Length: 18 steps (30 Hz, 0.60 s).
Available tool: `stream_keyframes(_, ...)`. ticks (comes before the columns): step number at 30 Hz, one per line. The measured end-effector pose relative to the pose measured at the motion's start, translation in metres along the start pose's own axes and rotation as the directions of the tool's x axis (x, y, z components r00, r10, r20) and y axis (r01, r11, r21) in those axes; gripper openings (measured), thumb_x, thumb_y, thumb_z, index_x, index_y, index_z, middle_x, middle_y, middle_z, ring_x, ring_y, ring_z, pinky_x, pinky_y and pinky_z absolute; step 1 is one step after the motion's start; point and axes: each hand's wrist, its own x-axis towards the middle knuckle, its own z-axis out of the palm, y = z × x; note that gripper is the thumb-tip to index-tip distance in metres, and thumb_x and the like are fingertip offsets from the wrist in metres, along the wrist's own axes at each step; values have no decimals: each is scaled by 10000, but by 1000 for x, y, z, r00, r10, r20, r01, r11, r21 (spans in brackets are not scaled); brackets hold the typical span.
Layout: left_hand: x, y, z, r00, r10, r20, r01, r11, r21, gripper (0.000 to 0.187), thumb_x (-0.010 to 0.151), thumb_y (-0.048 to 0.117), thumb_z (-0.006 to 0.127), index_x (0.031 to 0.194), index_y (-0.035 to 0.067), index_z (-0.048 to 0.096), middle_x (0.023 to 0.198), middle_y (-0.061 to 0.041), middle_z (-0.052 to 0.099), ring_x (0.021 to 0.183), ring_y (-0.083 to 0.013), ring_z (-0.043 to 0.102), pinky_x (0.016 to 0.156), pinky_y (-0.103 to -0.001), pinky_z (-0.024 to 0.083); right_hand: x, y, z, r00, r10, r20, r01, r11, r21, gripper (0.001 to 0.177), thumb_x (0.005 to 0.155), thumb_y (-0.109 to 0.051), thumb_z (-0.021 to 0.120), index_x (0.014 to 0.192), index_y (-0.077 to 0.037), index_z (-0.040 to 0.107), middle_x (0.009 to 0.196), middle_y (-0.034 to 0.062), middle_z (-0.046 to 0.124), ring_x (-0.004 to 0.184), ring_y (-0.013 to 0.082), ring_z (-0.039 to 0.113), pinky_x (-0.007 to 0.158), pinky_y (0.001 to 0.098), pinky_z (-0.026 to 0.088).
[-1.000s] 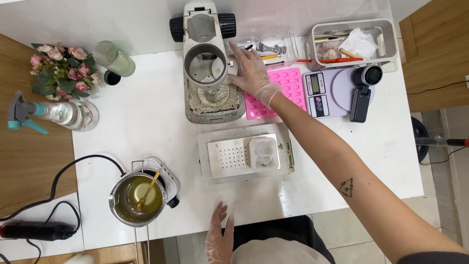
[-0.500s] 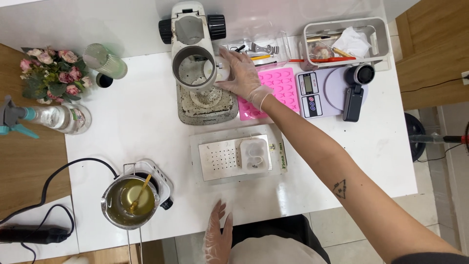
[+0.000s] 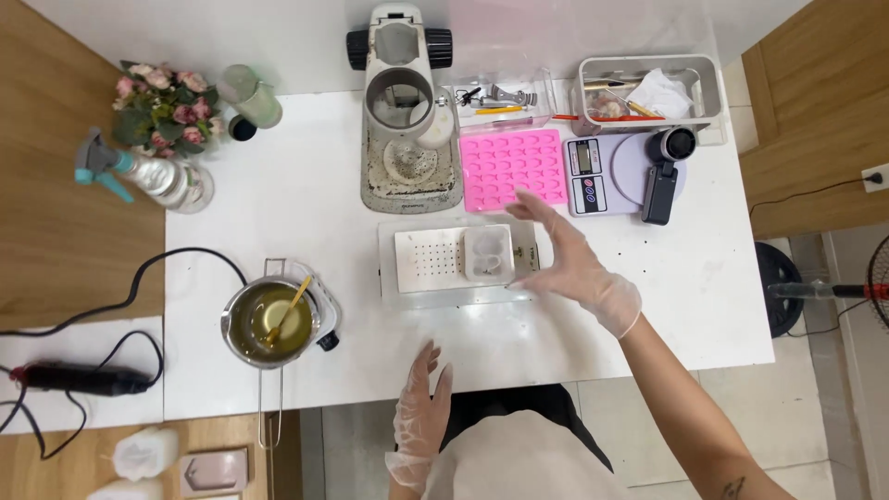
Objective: Pouring melted wax into molds and preparing candle-making materials on a workbench.
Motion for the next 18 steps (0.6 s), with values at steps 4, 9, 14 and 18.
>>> stream_keyframes(4,-13,13,-5,1000,9,-6,-10,998,-59,537,905,154,669,1414,113,504,1273,-69,706,1153,-192,697,972,-319,546,-14,4,20,993,-100,70,114,962,-247,1294,489,-302,971,1568,-118,281,1485,108,542,1362,268,500,1212,437,308)
stream_keyframes(9,-33,8,-6,980,138,-146,-153,983,-101,542,893,95,683,1410,104,521,1270,-57,703,1156,-167,700,963,-296,555,-5,11,34,973,-232,4,212,882,-421,1211,558,-246,968,1565,-173,301,1524,76,492,1380,295,474,1210,463,312)
stream_keyframes(14,-52,8,-13,986,36,-162,-46,997,-61,540,889,150,699,1401,152,526,1243,-23,718,1081,-166,725,939,-298,576,2,13,31,986,-164,25,159,886,-435,1305,510,-177,969,1595,-148,245,1462,111,551,1320,302,516,1184,425,349)
stream_keyframes(18,-61,4,-16,977,40,-208,-68,989,-129,513,887,154,702,1377,112,556,1194,-55,737,1061,-182,729,921,-295,582,1,9,33,990,-140,-9,131,943,-304,1231,561,-91,926,1592,-133,255,1381,122,591,1277,266,561,1190,390,363)
